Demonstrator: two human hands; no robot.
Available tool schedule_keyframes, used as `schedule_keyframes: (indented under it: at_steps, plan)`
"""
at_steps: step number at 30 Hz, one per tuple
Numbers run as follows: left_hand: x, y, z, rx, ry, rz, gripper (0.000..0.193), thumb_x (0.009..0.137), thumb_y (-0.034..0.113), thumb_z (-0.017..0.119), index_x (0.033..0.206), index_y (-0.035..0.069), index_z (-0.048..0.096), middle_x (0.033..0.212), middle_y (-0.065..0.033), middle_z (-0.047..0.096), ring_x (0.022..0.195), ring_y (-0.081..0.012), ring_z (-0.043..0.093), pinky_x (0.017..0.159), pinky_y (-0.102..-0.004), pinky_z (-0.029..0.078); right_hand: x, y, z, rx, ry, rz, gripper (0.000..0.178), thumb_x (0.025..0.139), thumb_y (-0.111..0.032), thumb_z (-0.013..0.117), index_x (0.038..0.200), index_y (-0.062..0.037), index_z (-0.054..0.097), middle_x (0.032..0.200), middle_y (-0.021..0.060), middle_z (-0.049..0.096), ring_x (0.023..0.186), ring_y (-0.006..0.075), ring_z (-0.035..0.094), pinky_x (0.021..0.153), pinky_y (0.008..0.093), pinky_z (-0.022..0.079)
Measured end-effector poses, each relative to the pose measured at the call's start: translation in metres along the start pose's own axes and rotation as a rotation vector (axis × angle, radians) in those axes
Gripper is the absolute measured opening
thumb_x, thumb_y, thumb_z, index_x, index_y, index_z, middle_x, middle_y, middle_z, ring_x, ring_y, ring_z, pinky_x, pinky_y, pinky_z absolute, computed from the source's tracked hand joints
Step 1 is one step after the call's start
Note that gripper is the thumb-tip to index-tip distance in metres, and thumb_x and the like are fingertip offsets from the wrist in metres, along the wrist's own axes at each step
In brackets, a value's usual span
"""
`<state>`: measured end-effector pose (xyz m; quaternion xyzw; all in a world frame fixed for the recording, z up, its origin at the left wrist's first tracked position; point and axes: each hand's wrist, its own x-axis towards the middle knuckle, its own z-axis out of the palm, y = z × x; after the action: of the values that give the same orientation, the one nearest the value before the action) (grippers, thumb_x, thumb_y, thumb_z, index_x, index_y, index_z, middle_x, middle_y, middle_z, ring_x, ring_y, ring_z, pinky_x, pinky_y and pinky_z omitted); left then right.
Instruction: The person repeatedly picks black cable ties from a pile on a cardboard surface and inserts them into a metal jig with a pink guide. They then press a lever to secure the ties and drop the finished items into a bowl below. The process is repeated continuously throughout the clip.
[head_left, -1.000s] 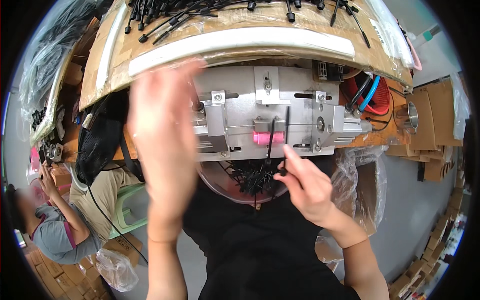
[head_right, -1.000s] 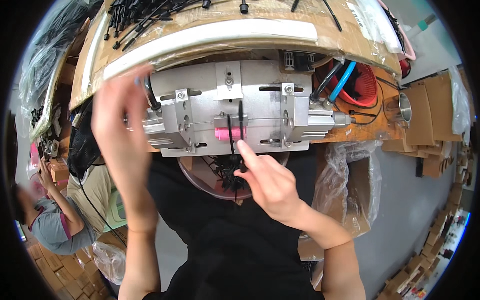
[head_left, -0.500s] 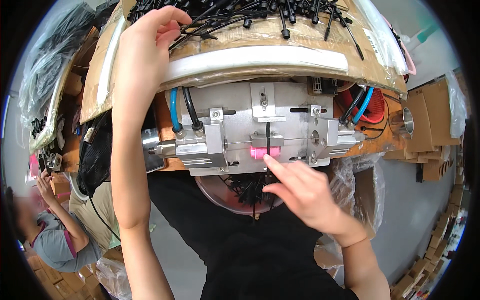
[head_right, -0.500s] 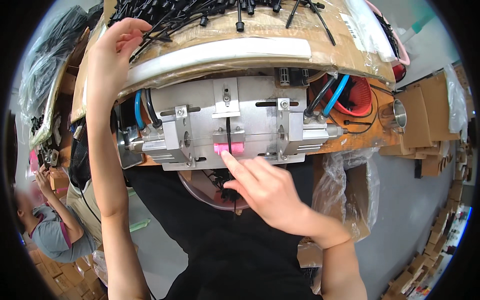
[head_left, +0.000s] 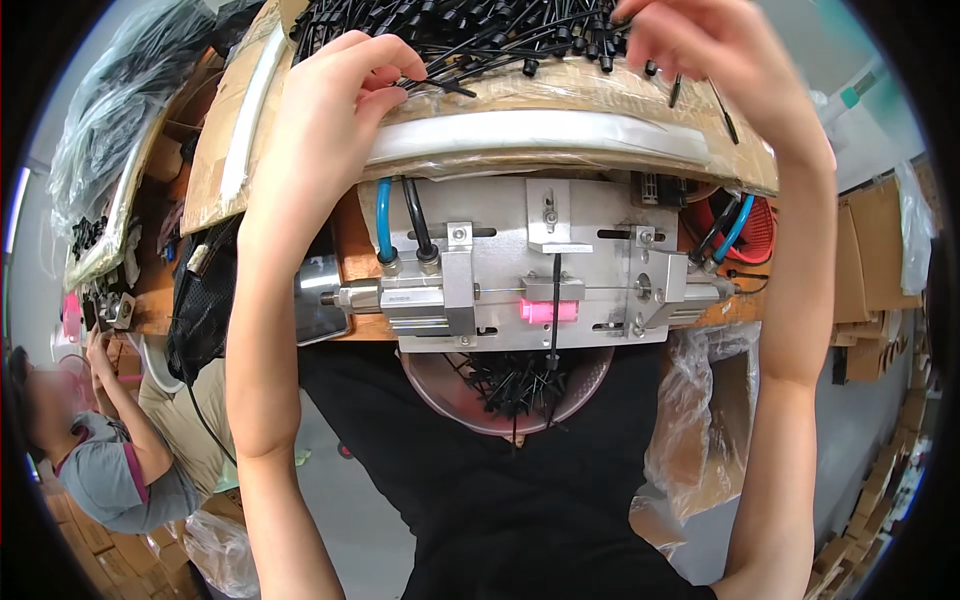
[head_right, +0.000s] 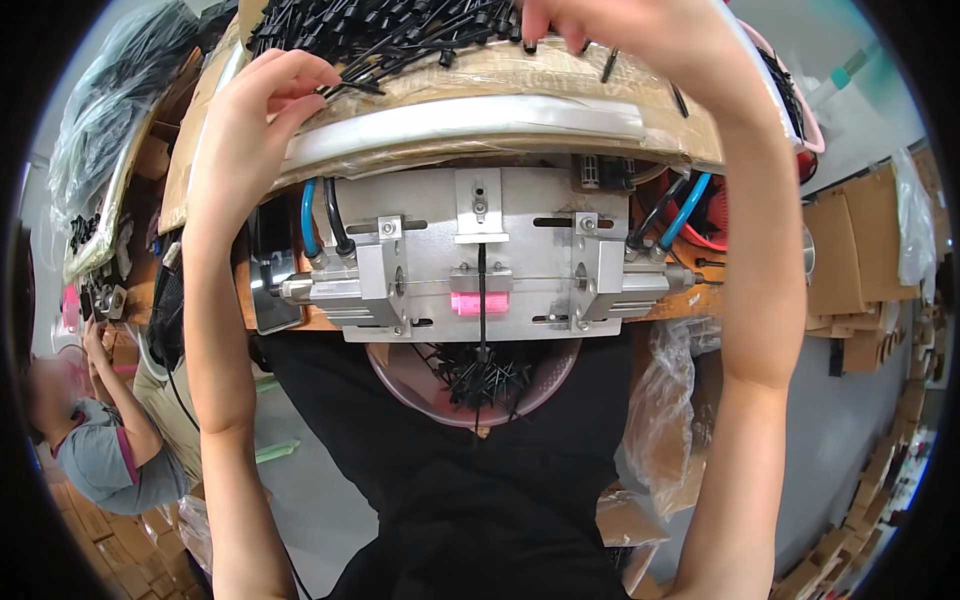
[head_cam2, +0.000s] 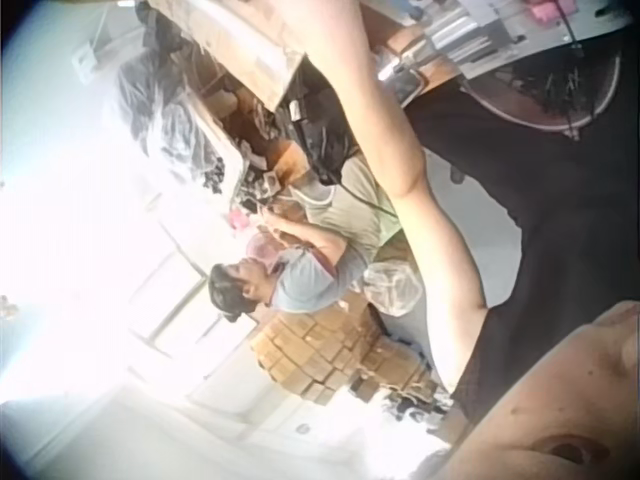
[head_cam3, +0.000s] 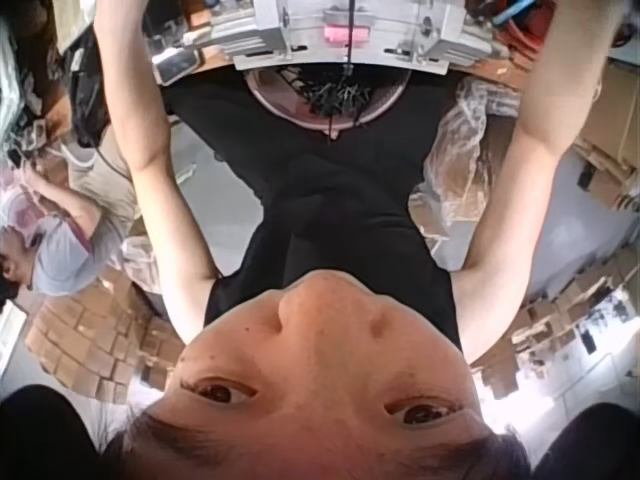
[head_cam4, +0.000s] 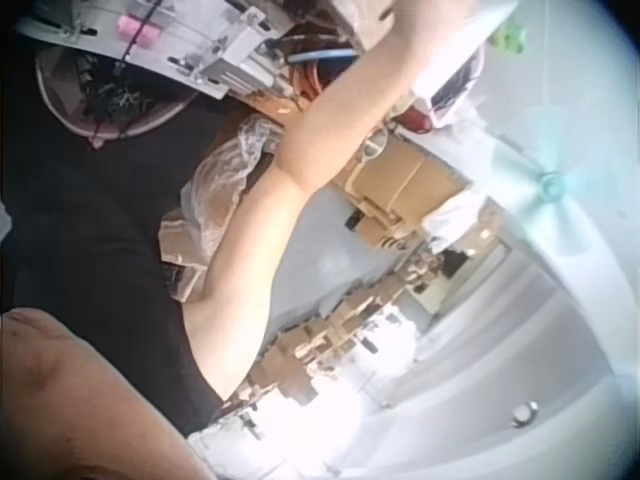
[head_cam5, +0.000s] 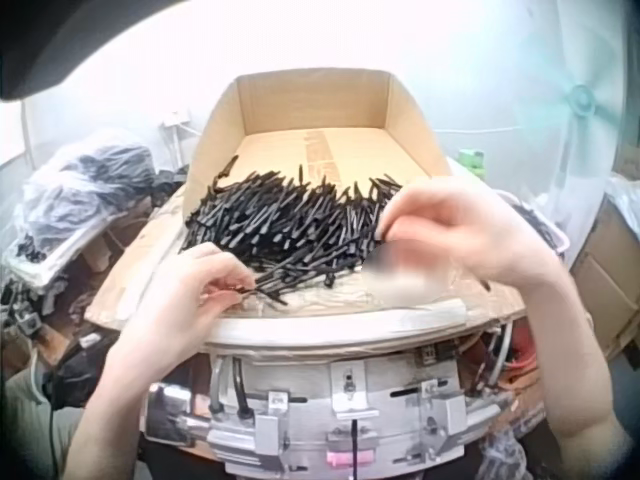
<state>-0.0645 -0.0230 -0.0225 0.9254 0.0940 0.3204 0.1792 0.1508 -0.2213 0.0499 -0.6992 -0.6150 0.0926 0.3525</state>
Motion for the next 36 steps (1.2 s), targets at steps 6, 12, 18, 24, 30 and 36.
schedule_keyframes:
  at_steps: [6, 12, 18, 24, 30, 36]
  plan:
    - [-0.033, 0.025, -0.016, 0.084, -0.083, 0.024, 0.023, 0.084, -0.008, 0.061, 0.104, 0.002, 0.067, 0.097, -0.0064, 0.066, 0.085, -0.0187, 0.063, 0.079, -0.0290, 0.050, -0.022, 0.018, -0.036, 1.124, 0.458, 0.009, 0.031, 0.103, -0.018, 0.051, 0.119, 0.0067, 0.058, 0.107, 0.0204, 0.068, 0.080, 0.0209, 0.069, 0.062, 0.0249, 0.059]
    - [-0.118, 0.107, 0.023, 0.181, 0.067, -0.034, 0.049, 0.076, -0.008, 0.065, 0.125, -0.006, 0.060, 0.094, -0.0108, 0.062, 0.083, -0.0228, 0.059, 0.077, -0.0339, 0.048, -0.104, 0.027, -0.039, 1.122, 0.541, -0.030, 0.031, 0.104, -0.015, 0.049, 0.125, 0.0071, 0.052, 0.113, 0.0158, 0.060, 0.095, 0.0204, 0.058, 0.076, 0.0255, 0.051]
    - [-0.165, 0.143, 0.099, 0.256, -0.177, -0.030, 0.067, 0.073, -0.001, 0.061, 0.138, -0.009, 0.046, 0.093, -0.0083, 0.050, 0.084, -0.0209, 0.051, 0.073, -0.0323, 0.045, -0.145, 0.008, 0.007, 1.014, 0.436, -0.155, 0.040, 0.106, -0.019, 0.047, 0.135, 0.0071, 0.043, 0.113, 0.0166, 0.050, 0.095, 0.0183, 0.049, 0.072, 0.0181, 0.044]
    - [-0.160, 0.143, 0.106, 0.287, -0.207, -0.033, 0.069, 0.075, -0.003, 0.061, 0.141, -0.010, 0.042, 0.092, -0.0084, 0.048, 0.084, -0.0212, 0.050, 0.076, -0.0307, 0.047, -0.169, 0.006, 0.028, 0.722, 0.584, -0.164, 0.038, 0.104, -0.023, 0.049, 0.134, 0.0006, 0.048, 0.108, 0.0185, 0.061, 0.079, 0.0153, 0.053, 0.063, 0.0199, 0.045]
    - [-0.165, 0.142, 0.094, 0.188, -0.265, -0.126, 0.070, 0.077, -0.002, 0.062, 0.143, -0.009, 0.040, 0.102, -0.0119, 0.052, 0.092, -0.0256, 0.053, 0.085, -0.0345, 0.049, -0.193, -0.020, 0.122, 0.294, 0.476, -0.016, 0.048, 0.082, 0.008, 0.070, 0.127, 0.0052, 0.054, 0.107, 0.0197, 0.066, 0.075, 0.0188, 0.065, 0.060, 0.0263, 0.054]
    - [-0.161, 0.143, 0.059, 0.084, -0.173, -0.234, 0.074, 0.077, 0.004, 0.074, 0.143, -0.006, 0.042, 0.120, -0.0154, 0.053, 0.102, -0.0317, 0.052, 0.087, -0.0393, 0.047, -0.198, -0.015, 0.188, 0.009, 0.298, -0.027, 0.070, 0.071, 0.009, 0.076, 0.136, 0.0089, 0.050, 0.084, 0.0129, 0.064, 0.067, 0.0235, 0.060, 0.061, 0.0357, 0.050]
